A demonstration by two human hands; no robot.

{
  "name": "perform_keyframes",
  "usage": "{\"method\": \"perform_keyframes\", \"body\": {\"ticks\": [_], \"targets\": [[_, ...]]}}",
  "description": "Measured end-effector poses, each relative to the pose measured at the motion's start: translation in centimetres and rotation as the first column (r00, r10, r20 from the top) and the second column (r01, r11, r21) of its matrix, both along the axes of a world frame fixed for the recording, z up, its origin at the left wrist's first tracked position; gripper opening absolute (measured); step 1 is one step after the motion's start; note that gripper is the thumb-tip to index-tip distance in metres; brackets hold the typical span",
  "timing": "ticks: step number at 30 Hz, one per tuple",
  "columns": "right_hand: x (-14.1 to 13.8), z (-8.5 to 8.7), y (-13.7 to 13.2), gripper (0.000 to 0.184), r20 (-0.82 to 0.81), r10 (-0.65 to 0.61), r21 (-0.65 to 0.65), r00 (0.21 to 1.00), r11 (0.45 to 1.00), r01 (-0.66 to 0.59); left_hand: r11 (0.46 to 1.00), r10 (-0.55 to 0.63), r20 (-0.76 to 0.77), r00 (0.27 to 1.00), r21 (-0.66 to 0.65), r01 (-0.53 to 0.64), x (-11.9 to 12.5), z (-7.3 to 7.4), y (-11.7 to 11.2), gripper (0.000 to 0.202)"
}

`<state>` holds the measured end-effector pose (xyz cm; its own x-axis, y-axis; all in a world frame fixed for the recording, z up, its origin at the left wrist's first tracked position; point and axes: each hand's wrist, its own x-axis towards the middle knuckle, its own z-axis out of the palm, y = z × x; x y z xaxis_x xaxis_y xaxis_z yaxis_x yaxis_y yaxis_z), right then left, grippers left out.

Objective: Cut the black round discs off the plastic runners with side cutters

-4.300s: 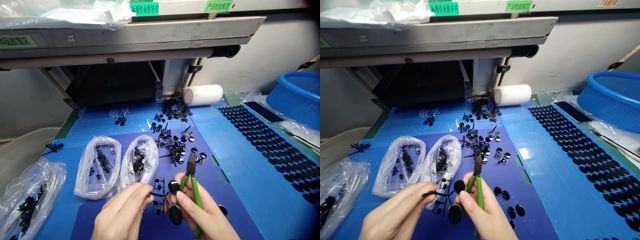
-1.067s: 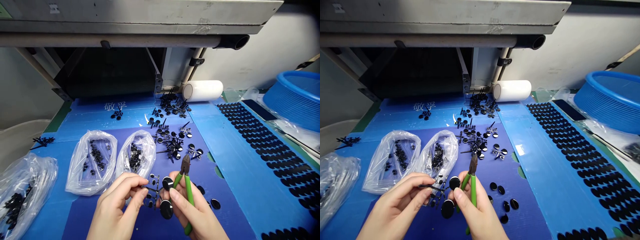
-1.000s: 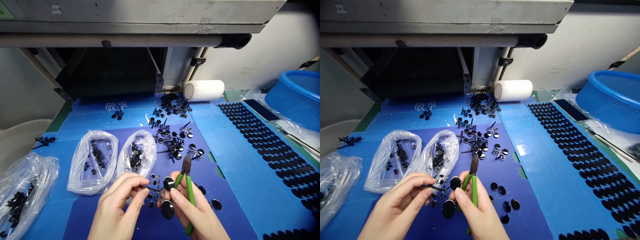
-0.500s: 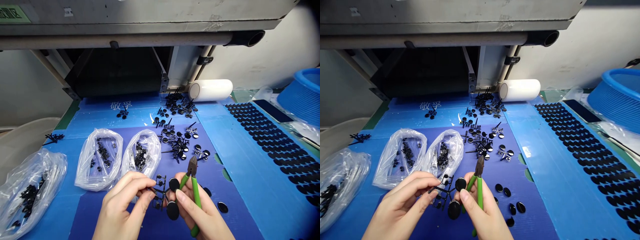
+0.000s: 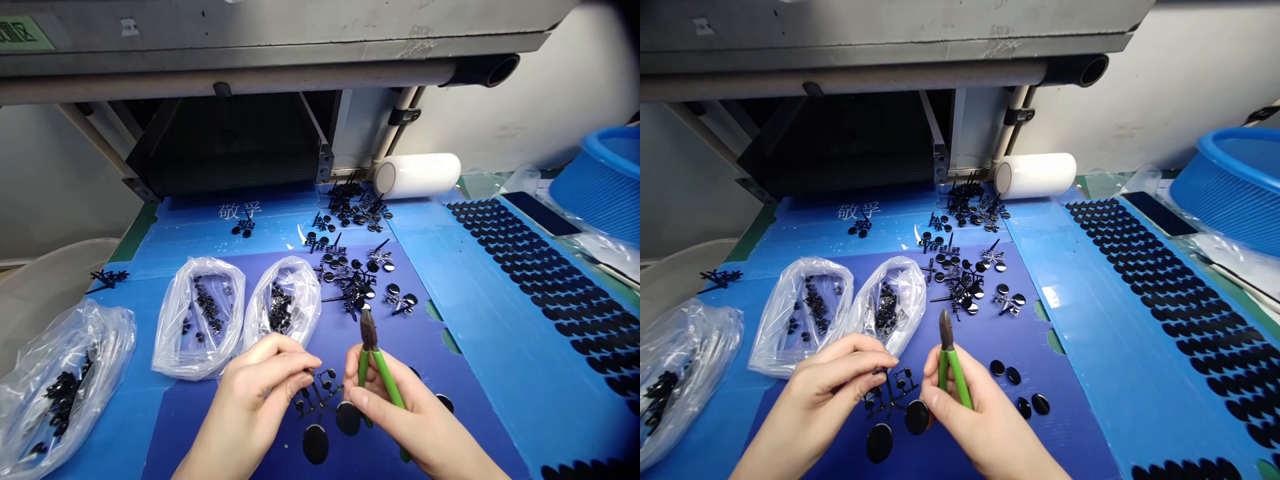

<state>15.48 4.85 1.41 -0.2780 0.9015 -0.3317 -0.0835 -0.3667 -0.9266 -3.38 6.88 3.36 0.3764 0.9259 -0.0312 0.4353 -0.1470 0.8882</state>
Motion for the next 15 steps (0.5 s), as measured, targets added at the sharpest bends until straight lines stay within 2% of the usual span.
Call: {"method": "perform_keyframes", "body": {"ticks": [4,8,10,11,13,15], "targets": [[0.0,-0.4,-0.5,0.018,-0.117,0.052,-0.045,0.992,0.997,-0.058,0.997,-0.042,0.022,0.999,-0.062,0.044,0.1,-0.4,0.2,0.02],[0.0,-0.4,-1.0,0.02,-0.072,0.049,-0.058,0.996,0.997,-0.053,0.995,-0.094,0.019,0.995,-0.027,0.095,0.0,-0.4,0.3,0.023],[0.0,-0.3,-1.2,0.018,-0.063,0.018,-0.065,0.998,0.998,-0.022,0.996,-0.078,0.039,0.996,-0.038,0.079,-0.2,-0.5,0.3,0.023],[-0.1,-0.3,-1.3,0.018,-0.073,-0.008,-0.062,0.997,0.998,0.004,0.998,-0.023,0.065,0.998,-0.065,0.027,-0.2,-0.7,0.2,0.023],[-0.2,-0.4,-1.6,0.018,-0.107,-0.073,-0.054,0.992,0.996,0.067,0.969,0.211,0.149,0.966,-0.165,-0.186,0.0,-1.4,-0.3,0.021],[-0.5,-0.7,-1.7,0.019,-0.133,-0.156,-0.049,0.979,0.987,0.15,0.867,0.475,0.255,0.842,-0.301,-0.398,0.7,-2.6,-1.3,0.023]]}}
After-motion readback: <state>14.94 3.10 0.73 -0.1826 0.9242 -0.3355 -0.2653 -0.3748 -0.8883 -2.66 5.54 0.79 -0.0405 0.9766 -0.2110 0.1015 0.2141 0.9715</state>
